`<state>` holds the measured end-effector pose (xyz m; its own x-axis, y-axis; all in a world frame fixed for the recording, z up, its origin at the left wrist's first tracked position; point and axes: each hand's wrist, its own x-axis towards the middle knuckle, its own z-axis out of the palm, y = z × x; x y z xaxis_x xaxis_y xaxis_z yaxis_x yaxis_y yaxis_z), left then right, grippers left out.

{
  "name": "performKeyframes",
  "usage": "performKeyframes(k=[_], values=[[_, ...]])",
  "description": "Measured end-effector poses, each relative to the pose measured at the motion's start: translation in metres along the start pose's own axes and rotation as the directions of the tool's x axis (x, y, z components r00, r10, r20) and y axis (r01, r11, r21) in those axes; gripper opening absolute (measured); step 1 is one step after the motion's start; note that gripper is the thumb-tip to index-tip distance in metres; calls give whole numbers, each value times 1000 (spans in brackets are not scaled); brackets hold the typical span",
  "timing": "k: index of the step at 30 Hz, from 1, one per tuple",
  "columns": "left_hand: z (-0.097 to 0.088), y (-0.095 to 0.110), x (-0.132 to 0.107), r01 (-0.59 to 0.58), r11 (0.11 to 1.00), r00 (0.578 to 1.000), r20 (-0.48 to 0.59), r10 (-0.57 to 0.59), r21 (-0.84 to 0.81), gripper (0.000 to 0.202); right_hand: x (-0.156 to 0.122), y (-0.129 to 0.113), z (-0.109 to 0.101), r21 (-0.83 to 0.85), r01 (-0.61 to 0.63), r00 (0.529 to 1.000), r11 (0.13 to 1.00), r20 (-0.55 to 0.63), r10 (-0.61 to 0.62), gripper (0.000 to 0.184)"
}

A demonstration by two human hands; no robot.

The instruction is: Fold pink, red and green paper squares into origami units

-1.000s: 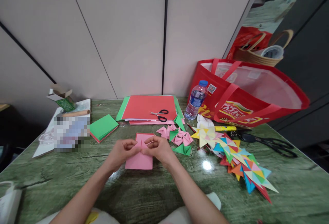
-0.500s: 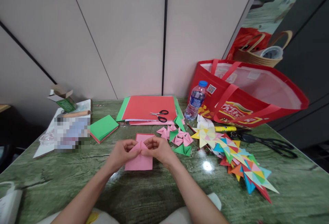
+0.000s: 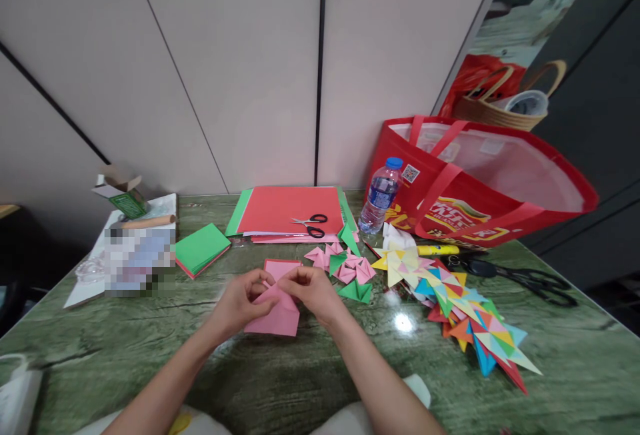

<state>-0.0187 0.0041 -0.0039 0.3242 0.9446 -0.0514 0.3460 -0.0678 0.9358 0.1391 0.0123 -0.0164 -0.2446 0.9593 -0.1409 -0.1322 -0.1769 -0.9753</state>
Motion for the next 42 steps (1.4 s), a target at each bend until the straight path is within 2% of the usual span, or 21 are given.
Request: performKeyframes(k=[4,7,10,13,16,22,27,36,42], values=[[0,-3,1,6,1000,1000,26,-6,-11,16,0,2,3,-45,40,999,998,-27,-42,24],[-1,-1,2,21,1000,1000,-2,-21,-8,15,1,2,5,-93,89,994,992,-60,-94,23],[-3,3,2,42,999,998,-34,-43,-12,16,1,3,4,-103,120,992,987,-22,-123,21],[-4,5,3,56,997,996,-72,-60,-51,19,0,2,2,-97,97,995,990,18,-96,22],[-4,3,4,53,996,994,-90,-60,-79,20,0,3,2,-95,62,998,994,-13,-63,20],[-2,4,4,55,990,997,-47,-62,-126,22,1,4,3,-108,70,994,992,-74,-78,17],[-3,5,4,69,984,998,0,-70,-165,25,1,3,4,-90,56,996,994,-71,-63,17],[-7,-1,6,39,999,999,19,-38,-33,36,1,2,4,-87,56,996,995,-63,-61,18],[-7,0,6,9,999,999,-34,-11,-51,27,0,3,5,-103,54,998,993,-6,-55,17]])
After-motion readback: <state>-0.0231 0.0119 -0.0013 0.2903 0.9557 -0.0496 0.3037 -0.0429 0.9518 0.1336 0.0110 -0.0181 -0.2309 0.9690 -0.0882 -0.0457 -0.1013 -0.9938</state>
